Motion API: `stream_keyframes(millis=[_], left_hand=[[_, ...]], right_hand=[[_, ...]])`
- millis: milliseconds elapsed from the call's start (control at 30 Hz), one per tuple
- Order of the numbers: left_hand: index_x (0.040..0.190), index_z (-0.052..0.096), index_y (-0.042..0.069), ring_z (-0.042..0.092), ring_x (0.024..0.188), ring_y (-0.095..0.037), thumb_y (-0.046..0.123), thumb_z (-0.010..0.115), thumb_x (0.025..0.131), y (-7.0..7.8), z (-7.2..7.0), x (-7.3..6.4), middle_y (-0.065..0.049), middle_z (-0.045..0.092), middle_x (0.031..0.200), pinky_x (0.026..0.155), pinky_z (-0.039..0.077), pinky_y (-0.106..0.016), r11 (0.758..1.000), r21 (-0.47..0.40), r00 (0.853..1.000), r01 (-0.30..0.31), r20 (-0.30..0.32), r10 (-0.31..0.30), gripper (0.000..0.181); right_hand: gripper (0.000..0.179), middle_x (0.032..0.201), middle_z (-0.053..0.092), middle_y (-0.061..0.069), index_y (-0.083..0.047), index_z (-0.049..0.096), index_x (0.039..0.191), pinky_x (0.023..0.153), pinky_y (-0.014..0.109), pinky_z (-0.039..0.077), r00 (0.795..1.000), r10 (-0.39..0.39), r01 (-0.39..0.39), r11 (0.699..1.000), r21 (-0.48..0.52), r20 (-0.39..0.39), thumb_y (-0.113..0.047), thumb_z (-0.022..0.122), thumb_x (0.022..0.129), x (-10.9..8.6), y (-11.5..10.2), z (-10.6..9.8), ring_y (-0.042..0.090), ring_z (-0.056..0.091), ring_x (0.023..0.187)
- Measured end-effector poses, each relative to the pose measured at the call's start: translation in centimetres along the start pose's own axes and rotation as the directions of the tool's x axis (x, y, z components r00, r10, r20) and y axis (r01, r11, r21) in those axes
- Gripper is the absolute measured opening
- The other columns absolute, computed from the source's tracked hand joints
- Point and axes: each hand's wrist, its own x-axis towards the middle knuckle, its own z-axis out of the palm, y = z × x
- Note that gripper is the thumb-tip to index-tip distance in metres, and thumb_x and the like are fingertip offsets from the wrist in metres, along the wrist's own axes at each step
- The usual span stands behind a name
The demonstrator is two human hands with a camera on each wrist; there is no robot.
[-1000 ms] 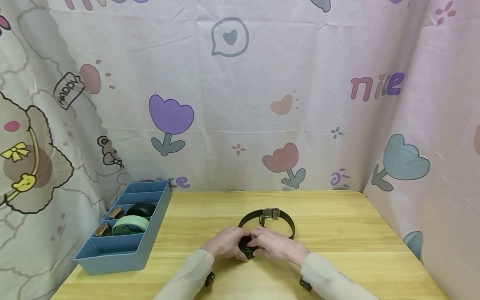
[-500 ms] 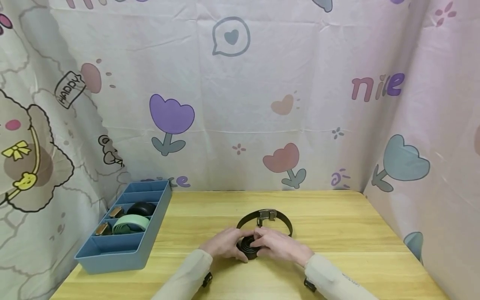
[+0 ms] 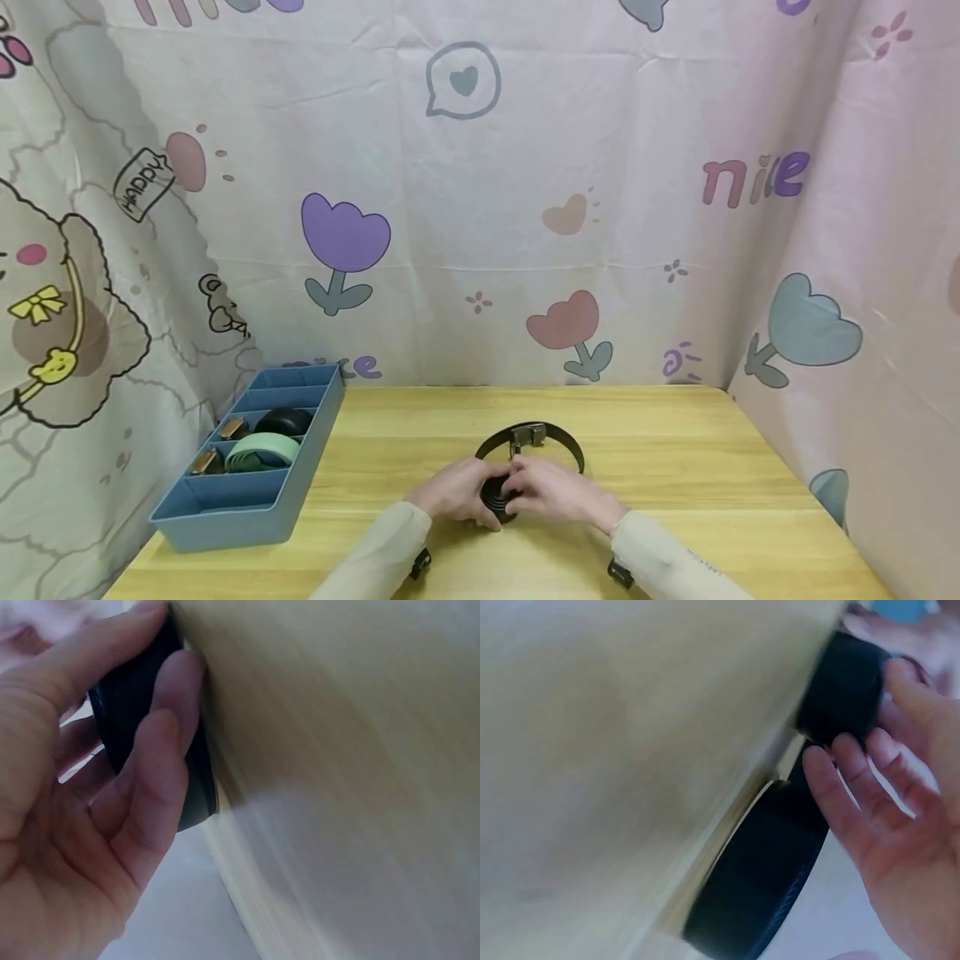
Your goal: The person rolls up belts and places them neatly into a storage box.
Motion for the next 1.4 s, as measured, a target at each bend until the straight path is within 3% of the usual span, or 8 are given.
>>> stream_keyframes(millis=[167, 467, 600, 733, 867, 1100, 1267, 1400], left_hand=[[0.128, 0.063, 0.023, 0.059, 0.087, 0.0, 0.03, 0.092, 0.061, -0.1, -0.1, 0.1, 0.007, 0.07, 0.109, 0.085, 0.05, -0.024, 0.996, 0.086, 0.999, -0.022, -0.043, 0.025, 0.073], [0.132, 0.061, 0.019, 0.06, 0.09, -0.001, 0.03, 0.092, 0.062, 0.0, -0.2, 0.0, 0.004, 0.069, 0.116, 0.089, 0.05, -0.026, 0.997, 0.071, 1.0, 0.011, -0.03, -0.009, 0.077], [0.132, 0.061, 0.019, 0.06, 0.093, -0.002, 0.031, 0.092, 0.062, 0.0, -0.3, 0.0, 0.004, 0.069, 0.119, 0.092, 0.049, -0.027, 0.996, 0.083, 0.999, 0.032, -0.028, -0.03, 0.077], [0.133, 0.06, 0.018, 0.06, 0.092, -0.001, 0.03, 0.092, 0.062, 0.1, -0.2, 0.0, 0.004, 0.068, 0.121, 0.092, 0.049, -0.027, 0.996, 0.068, 0.999, 0.051, -0.02, -0.05, 0.078], [0.133, 0.06, 0.019, 0.059, 0.09, 0.0, 0.029, 0.092, 0.063, 0.2, -0.1, 0.0, 0.005, 0.068, 0.12, 0.091, 0.049, -0.027, 0.997, 0.055, 0.998, 0.059, -0.016, -0.058, 0.078], [0.13, 0.062, 0.022, 0.059, 0.086, 0.001, 0.029, 0.092, 0.063, 0.1, 0.1, 0.0, 0.008, 0.069, 0.113, 0.087, 0.049, -0.024, 0.997, 0.059, 0.999, 0.039, -0.022, -0.038, 0.074], [0.131, 0.061, 0.021, 0.061, 0.073, 0.002, 0.027, 0.091, 0.064, -0.1, 0.4, 0.1, 0.005, 0.068, 0.113, 0.082, 0.05, -0.021, 0.999, 0.015, 0.999, 0.047, -0.009, -0.047, 0.074], [0.129, 0.062, 0.021, 0.06, 0.08, 0.001, 0.032, 0.092, 0.062, 0.1, 0.2, 0.1, 0.006, 0.069, 0.111, 0.085, 0.05, -0.024, 0.996, 0.081, 0.999, 0.039, -0.036, -0.036, 0.074]], right_hand=[[0.024, 0.079, 0.062, -0.009, -0.016, 0.066, 0.096, 0.059, 0.023, 0.043, 0.943, 0.269, -0.288, 0.955, -0.075, -0.194, -0.034, 0.076, 0.084, 0.0, 0.9, 0.0, 0.006, 0.054, 0.07], [0.023, 0.085, 0.062, -0.003, -0.016, 0.079, 0.092, 0.075, 0.035, 0.051, 0.964, 0.244, -0.26, 0.944, -0.203, -0.1, 0.0, 0.076, 0.076, -3.0, 4.3, -2.7, 0.016, 0.053, 0.082], [0.022, 0.086, 0.056, -0.001, -0.011, 0.077, 0.098, 0.077, 0.04, 0.051, 0.911, 0.399, -0.411, 0.899, -0.15, -0.105, 0.001, 0.065, 0.085, -4.9, 7.1, -4.0, 0.016, 0.052, 0.08], [0.032, 0.115, 0.067, 0.018, -0.006, 0.065, 0.125, 0.096, 0.054, 0.046, 0.832, 0.555, -0.555, 0.831, -0.033, -0.003, -0.017, 0.05, 0.099, -5.8, 8.8, -4.5, 0.035, 0.063, 0.104], [0.057, 0.131, 0.059, 0.027, -0.001, 0.049, 0.14, 0.103, 0.059, 0.04, 0.786, 0.614, -0.618, 0.785, 0.043, 0.077, -0.035, 0.058, 0.096, -5.7, 8.8, -4.4, 0.045, 0.056, 0.12], [0.075, 0.114, 0.061, 0.035, 0.001, 0.04, 0.144, 0.077, 0.047, 0.055, 0.808, 0.588, -0.587, 0.808, 0.049, -0.01, 0.016, 0.061, 0.074, -5.4, 9.7, -4.6, 0.033, 0.064, 0.09], [0.053, 0.112, 0.064, 0.033, 0.005, 0.054, 0.131, 0.078, 0.05, 0.055, 0.779, 0.62, -0.623, 0.782, -0.006, -0.094, 0.014, 0.062, 0.079, -6.0, 11.6, -4.9, 0.039, 0.065, 0.092], [0.047, 0.12, 0.061, 0.031, 0.005, 0.057, 0.128, 0.089, 0.058, 0.05, 0.8, 0.587, -0.598, 0.798, -0.081, -0.127, 0.002, 0.068, 0.083, -5.5, 11.5, -5.0, 0.046, 0.061, 0.105]])
